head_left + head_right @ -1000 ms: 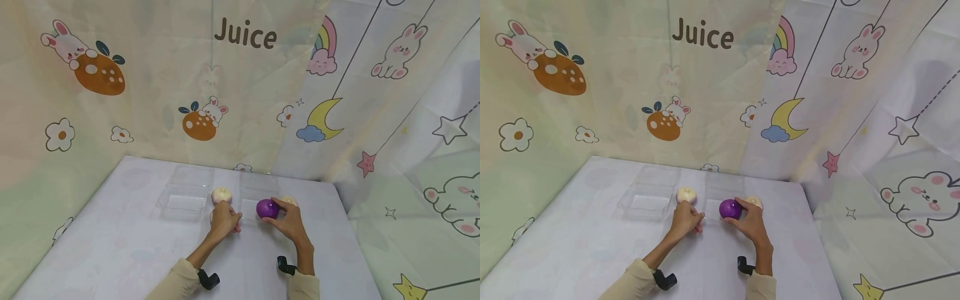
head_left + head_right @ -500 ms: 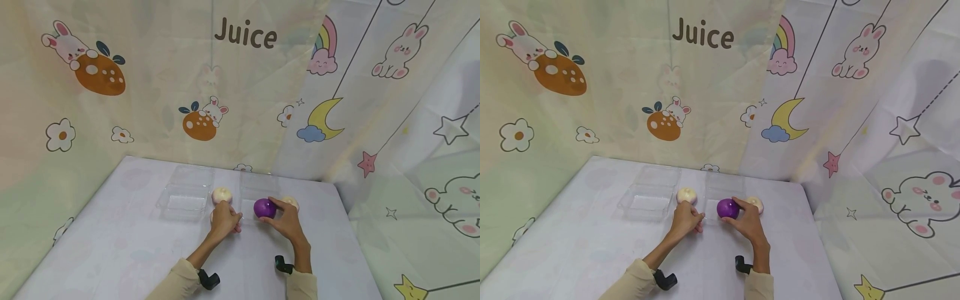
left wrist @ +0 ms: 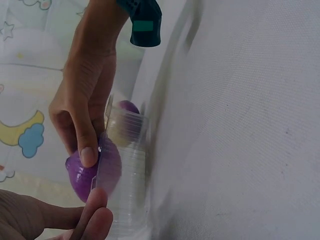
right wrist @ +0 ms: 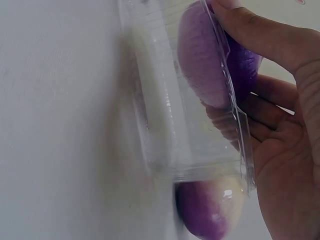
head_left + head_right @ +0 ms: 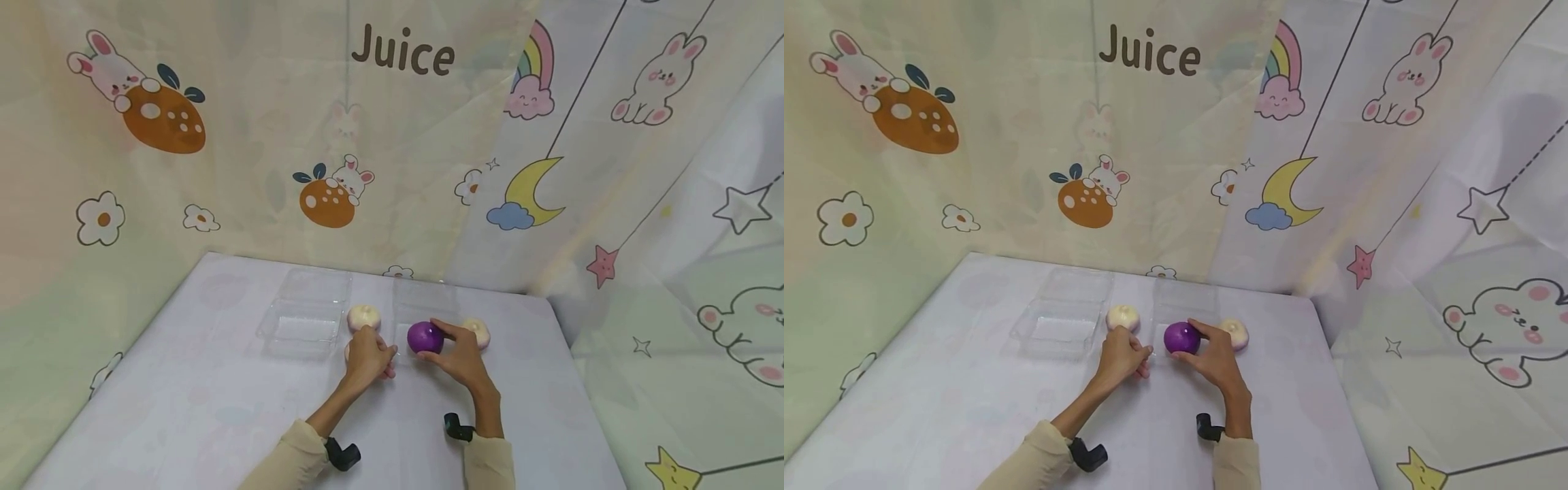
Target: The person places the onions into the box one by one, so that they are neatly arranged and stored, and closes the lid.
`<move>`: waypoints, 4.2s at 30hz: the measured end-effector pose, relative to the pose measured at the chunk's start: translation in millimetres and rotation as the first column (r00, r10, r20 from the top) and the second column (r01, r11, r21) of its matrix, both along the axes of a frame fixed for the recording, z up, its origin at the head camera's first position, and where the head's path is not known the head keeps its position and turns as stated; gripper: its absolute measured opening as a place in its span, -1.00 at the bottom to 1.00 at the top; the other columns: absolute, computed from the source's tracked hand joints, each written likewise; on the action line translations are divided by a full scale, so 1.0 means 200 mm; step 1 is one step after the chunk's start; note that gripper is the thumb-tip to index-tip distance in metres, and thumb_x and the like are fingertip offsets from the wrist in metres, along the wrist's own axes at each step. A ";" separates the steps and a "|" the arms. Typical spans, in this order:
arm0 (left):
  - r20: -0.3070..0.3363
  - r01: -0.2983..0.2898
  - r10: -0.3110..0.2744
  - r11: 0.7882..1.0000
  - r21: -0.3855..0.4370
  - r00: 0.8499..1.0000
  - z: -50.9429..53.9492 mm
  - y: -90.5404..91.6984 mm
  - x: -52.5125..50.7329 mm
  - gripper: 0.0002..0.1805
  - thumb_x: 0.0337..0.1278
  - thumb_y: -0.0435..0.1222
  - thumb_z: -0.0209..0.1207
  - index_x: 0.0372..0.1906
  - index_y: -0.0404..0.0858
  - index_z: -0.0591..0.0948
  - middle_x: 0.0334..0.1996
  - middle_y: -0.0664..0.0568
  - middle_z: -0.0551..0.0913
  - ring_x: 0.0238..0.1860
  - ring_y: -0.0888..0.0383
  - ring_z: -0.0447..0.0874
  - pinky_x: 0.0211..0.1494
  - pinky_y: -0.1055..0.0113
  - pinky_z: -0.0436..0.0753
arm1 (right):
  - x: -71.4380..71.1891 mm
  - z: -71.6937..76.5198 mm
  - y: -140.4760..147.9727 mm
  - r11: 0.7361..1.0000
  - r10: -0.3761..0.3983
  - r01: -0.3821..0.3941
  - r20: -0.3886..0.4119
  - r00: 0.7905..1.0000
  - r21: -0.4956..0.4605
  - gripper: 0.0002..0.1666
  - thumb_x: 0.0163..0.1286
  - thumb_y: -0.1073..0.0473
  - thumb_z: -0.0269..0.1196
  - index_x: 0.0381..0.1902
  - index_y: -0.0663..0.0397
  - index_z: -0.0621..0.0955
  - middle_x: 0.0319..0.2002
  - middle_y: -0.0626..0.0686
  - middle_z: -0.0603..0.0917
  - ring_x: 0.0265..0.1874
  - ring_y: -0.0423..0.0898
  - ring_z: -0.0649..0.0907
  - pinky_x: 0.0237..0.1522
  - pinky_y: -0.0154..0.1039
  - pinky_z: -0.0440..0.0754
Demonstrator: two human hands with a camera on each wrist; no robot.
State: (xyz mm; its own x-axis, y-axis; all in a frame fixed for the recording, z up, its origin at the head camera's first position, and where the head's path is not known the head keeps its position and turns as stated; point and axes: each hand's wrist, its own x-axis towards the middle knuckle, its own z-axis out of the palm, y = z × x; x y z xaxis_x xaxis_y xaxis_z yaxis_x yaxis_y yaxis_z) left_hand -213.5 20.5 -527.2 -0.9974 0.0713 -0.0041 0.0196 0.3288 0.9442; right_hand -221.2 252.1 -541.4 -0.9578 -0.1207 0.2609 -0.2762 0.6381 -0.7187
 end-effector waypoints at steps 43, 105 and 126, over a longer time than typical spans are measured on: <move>-0.009 0.012 -0.012 1.000 0.016 1.000 -0.01 0.00 -0.01 -0.72 0.30 -0.47 0.42 -0.53 -0.40 0.63 -0.67 -0.19 0.76 -0.77 0.14 0.74 -0.68 0.30 0.76 | -0.15 0.01 -0.09 0.983 0.166 -0.172 0.085 0.982 0.070 -0.06 0.13 0.07 0.73 0.41 0.29 0.63 0.35 0.26 0.73 0.32 0.24 0.75 0.41 0.22 0.72; 0.006 -0.004 0.004 1.000 0.000 1.000 -0.01 0.00 -0.01 -0.73 0.28 -0.45 0.45 -0.53 -0.42 0.68 -0.75 -0.07 0.73 -0.79 0.17 0.72 -0.70 0.27 0.75 | -0.15 0.03 -0.08 0.982 0.137 -0.158 0.190 0.972 0.100 -0.01 0.20 -0.07 0.69 0.45 0.31 0.59 0.39 0.26 0.69 0.38 0.24 0.71 0.48 0.18 0.68; 0.000 -0.011 0.011 1.000 -0.014 1.000 -0.01 0.01 -0.02 -0.73 0.27 -0.45 0.45 -0.55 -0.40 0.69 -0.73 -0.12 0.74 -0.80 0.15 0.72 -0.68 0.24 0.77 | -0.14 0.05 -0.05 0.990 0.107 -0.119 0.146 0.984 0.081 0.04 0.12 -0.06 0.73 0.45 0.30 0.59 0.39 0.26 0.69 0.36 0.31 0.71 0.44 0.26 0.69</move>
State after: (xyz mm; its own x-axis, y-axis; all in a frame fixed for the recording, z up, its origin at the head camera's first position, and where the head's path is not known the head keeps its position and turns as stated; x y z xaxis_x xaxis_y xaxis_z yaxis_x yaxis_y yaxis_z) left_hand -216.7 21.6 -528.3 -0.9981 0.0606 -0.0048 0.0163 0.3423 0.9394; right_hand -249.4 241.6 -531.0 -0.9630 -0.2470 0.1079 -0.2504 0.6717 -0.6973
